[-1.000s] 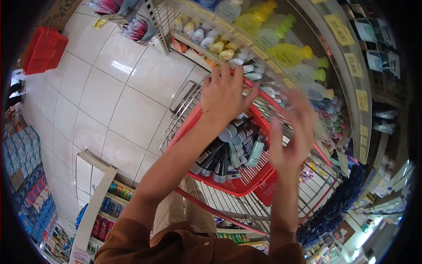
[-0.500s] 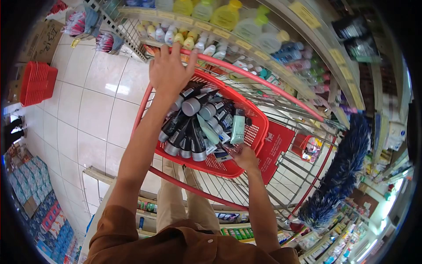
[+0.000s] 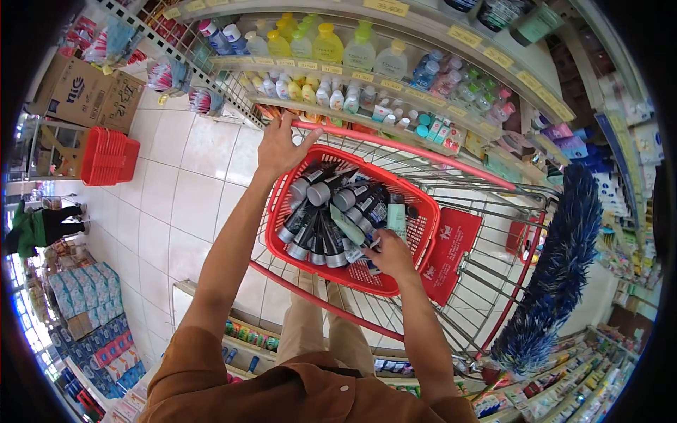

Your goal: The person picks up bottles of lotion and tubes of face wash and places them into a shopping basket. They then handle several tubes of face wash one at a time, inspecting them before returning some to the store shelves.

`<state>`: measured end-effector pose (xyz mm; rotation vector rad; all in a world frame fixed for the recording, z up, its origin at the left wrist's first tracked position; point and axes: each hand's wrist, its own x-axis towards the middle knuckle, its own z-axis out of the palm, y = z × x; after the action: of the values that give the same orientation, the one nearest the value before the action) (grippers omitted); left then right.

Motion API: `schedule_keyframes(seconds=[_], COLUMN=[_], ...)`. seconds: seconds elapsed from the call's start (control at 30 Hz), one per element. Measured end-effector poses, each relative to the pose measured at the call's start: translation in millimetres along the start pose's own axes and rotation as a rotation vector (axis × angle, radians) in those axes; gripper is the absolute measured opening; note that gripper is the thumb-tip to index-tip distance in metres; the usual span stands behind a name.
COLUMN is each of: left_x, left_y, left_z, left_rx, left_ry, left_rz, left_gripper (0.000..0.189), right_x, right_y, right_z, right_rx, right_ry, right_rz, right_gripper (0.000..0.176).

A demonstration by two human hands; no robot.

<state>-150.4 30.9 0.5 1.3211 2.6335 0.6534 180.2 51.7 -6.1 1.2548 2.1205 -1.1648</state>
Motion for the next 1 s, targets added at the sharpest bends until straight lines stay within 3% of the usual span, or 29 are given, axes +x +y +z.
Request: schedule_keyframes(seconds=[0.1, 0.3, 0.4, 0.43, 0.57, 0.67, 0.77, 0.87, 0.9, 1.0], left_x=[-1, -18, -22, -24, -24, -25, -26, -21, -17, -11], left_y=[2, 31, 43, 49, 60, 73, 87, 88, 87, 87], left_z=[16, 43, 53, 55, 72, 79, 83, 88, 90, 93], left_rx=[-0.034, -0.029, -0.038, -0.02, 0.034, 0.051, 0.043, 0.057, 0.097, 0.138], left_ry=[-0.058, -0.064, -0.134, -0.153, -0.225, -0.251, -0.23, -0.215, -0.234, -0.233], left_rz=[-0.001, -0.05, -0.08, -0.098, -0.11, -0.108, -0.042, -0.016, 0.0, 0.014], left_gripper=[0.069, 0.067, 0.073, 0.074, 0.076, 0.077, 0.072, 0.076, 0.076, 0.076], right_x=[2, 12, 18, 19, 11, -25, -56, -79, -77, -81], right_y=[16, 59, 78, 84, 109, 108, 124, 135, 136, 140], right_z=[19, 47, 49, 55, 24, -20, -38, -57, -53, -68], right_rx=[-0.035, -0.05, -0.06, -0.107, 0.077, 0.384, 0.507, 0.612, 0.737, 0.683], right_ry=[-0.014, 0.086, 0.04, 0.149, -0.018, 0.056, 0.305, 0.428, 0.574, 0.647], right_rz=[-0.047, -0.089, -0.075, -0.135, -0.195, -0.187, -0.18, -0.18, -0.258, -0.251], right_gripper=[0.061, 0.059, 0.055, 0.054, 0.041, 0.037, 0.029, 0.024, 0.021, 0.021])
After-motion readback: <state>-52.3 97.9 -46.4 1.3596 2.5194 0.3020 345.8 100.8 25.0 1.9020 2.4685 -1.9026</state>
